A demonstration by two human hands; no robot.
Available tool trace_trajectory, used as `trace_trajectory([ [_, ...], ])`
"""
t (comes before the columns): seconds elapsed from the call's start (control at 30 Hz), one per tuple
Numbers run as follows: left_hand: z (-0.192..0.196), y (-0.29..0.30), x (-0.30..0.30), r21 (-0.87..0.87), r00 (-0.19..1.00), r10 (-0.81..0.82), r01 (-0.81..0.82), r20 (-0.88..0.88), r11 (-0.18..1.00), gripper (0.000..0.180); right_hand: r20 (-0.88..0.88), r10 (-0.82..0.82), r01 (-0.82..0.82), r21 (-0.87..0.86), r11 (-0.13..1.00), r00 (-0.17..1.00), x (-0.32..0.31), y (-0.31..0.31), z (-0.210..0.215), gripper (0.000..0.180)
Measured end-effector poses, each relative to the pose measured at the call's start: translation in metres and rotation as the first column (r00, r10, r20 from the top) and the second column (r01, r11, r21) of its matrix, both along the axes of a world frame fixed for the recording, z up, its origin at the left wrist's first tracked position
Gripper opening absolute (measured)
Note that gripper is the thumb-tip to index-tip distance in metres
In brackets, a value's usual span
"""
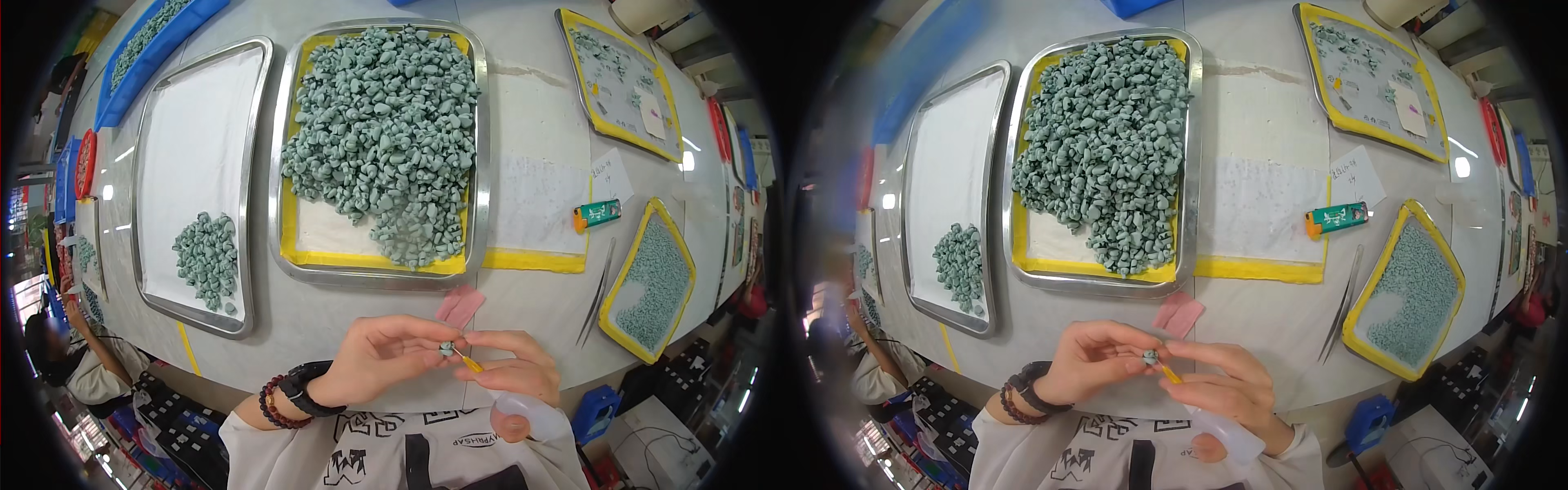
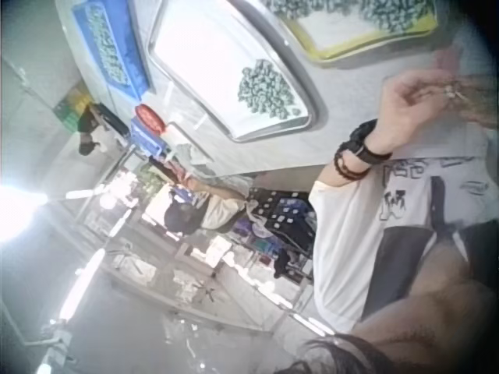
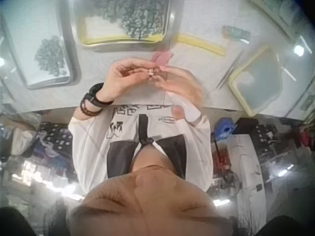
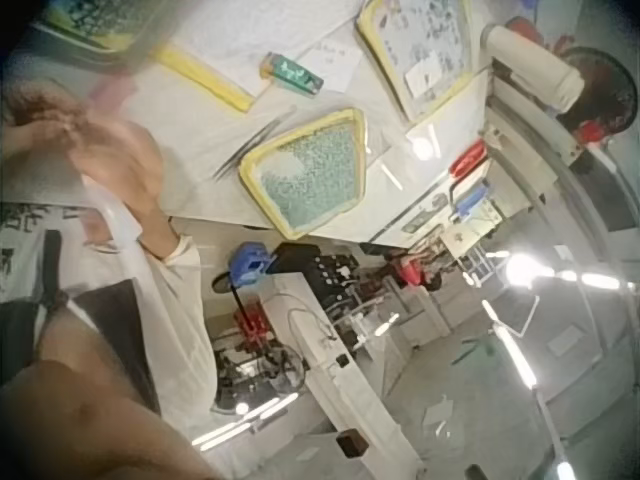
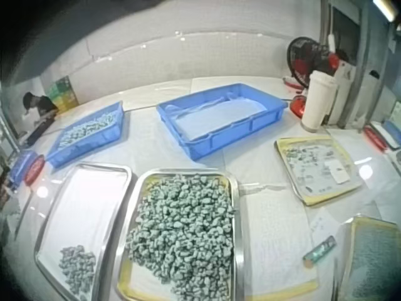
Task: Assembling small plastic toy components at a factory workbench.
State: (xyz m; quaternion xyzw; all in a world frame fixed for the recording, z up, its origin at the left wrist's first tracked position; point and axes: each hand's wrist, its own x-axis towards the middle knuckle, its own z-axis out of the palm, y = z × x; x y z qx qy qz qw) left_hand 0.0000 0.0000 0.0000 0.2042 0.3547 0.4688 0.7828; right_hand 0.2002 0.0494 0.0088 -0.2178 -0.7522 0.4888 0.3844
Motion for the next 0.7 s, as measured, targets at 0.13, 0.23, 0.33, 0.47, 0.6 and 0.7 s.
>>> trace_trajectory([
  [0.13,0.001,-0.001,-0.001,-0.028,1.000,0.003,-0.002,0.011,1.000,0.026,-0.017,-0.036,0.036,0.003,0.999,0.999,-0.003,-0.002,0.001,0.054],
  [0.23,0.003,0.001,0.000,-0.030,1.000,0.006,-0.005,0.015,1.000,0.026,0.027,-0.063,0.065,-0.065,0.996,0.998,-0.002,-0.004,0.004,0.053],
  [0.33,0.001,0.001,0.000,-0.027,1.000,0.002,-0.002,0.011,1.000,0.026,0.021,-0.076,0.077,-0.044,0.996,0.997,-0.003,-0.004,0.003,0.052],
  [0.47,0.001,0.001,-0.002,-0.054,1.000,0.004,-0.003,0.013,0.999,0.026,0.033,-0.105,0.104,0.029,0.994,0.994,0.009,-0.002,0.009,0.042],
  [0.6,0.003,0.002,0.002,-0.031,0.999,0.050,-0.050,-0.002,0.998,0.024,0.278,-0.254,0.179,0.268,0.947,0.926,0.021,0.006,-0.002,0.026],
  [0.7,0.002,0.001,0.005,-0.010,0.997,0.071,-0.071,-0.020,0.997,0.022,0.456,-0.361,0.159,0.423,0.892,0.813,0.029,0.019,-0.009,0.019],
])
